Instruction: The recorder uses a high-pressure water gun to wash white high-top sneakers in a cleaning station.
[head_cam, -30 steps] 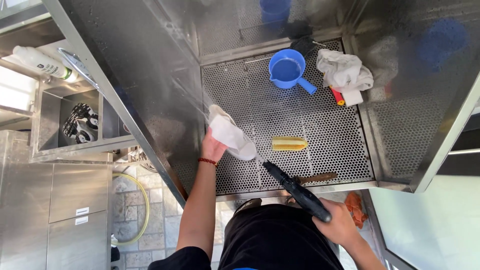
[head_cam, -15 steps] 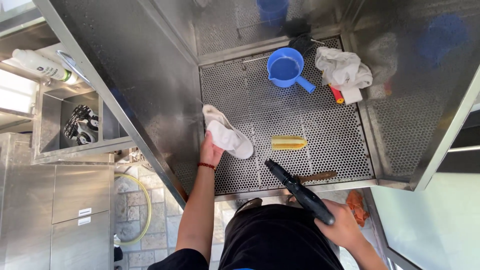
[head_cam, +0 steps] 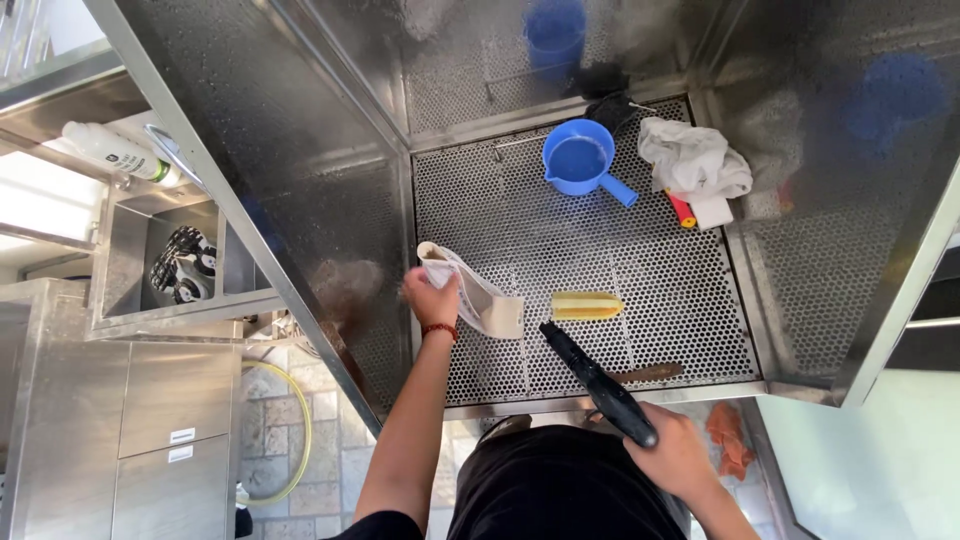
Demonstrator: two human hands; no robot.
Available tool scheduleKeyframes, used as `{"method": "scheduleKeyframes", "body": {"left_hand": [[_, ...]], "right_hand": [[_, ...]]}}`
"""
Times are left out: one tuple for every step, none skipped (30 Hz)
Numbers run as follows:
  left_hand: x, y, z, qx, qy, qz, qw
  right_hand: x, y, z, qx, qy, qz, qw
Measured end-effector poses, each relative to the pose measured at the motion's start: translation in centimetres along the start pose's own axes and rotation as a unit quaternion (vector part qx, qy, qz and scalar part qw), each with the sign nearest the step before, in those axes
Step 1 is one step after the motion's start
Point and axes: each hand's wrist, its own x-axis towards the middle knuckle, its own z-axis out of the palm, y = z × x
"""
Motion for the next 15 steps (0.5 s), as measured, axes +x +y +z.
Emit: {"method": "scheduleKeyframes", "body": {"left_hand": [[0.1, 2.8, -0.4, 0.0, -0.001, 0.001, 1.0], [0.0, 5.4, -0.9, 0.038, -0.001, -0.023, 0.999], [0.0, 8.0, -1.3, 0.078, 0.0, -0.047, 0.996], [0.1, 7.8, -1.2, 0.079, -0.001, -0.049, 0.996], [0.3, 7.7, -1.1, 0.126, -0.046, -0.055, 0.989], [0.7, 7.8, -0.8, 0.172, -0.089, -0.056, 0.979], [0.9, 7.4, -0.4, 0.172, -0.089, -0.055, 0.98], [0.8, 6.5, -0.5, 0.159, -0.076, -0.03, 0.984], [0.8, 5.7, -0.6, 0.146, -0.064, -0.004, 0.987], [1.1, 4.5, -0.3, 0.149, -0.063, -0.006, 0.987], [1.4, 3.4, 0.0, 0.16, -0.072, -0.045, 0.984], [1.9, 2.6, 0.5, 0.169, -0.082, -0.08, 0.979], [3.3, -0.2, 1.1, 0.172, -0.084, -0.08, 0.978], [4.5, -3.1, 1.7, 0.198, -0.072, -0.064, 0.975], [5.7, -6.0, 2.2, 0.225, -0.06, -0.048, 0.971]], "right_hand": [[0.2, -0.2, 0.1, 0.0, 0.001, 0.0, 1.0], [0.3, -0.4, 0.1, 0.01, -0.008, -0.005, 1.0], [0.4, -0.6, 0.1, 0.02, -0.017, -0.01, 1.0], [0.3, -1.1, 0.0, 0.019, -0.018, -0.008, 1.0], [0.2, -1.6, -0.1, 0.017, -0.018, -0.016, 1.0], [0.5, -2.1, -0.3, 0.015, -0.014, -0.026, 0.999], [0.8, -1.9, -0.3, 0.015, -0.013, -0.027, 0.999], [0.8, -1.8, 0.0, 0.021, -0.014, -0.029, 0.999], [0.8, -1.7, 0.3, 0.027, -0.014, -0.031, 0.999], [0.8, -2.0, 0.3, 0.029, -0.017, -0.03, 0.999], [0.9, -2.3, 0.3, 0.023, -0.029, -0.03, 0.999], [1.0, -2.7, 0.3, 0.018, -0.036, -0.028, 0.999], [1.2, -3.2, 0.4, 0.02, -0.036, -0.026, 0.999], [1.3, -3.6, 0.5, 0.01, -0.044, -0.014, 0.999], [1.3, -4.0, 0.6, 0.001, -0.052, -0.002, 0.999]]}}
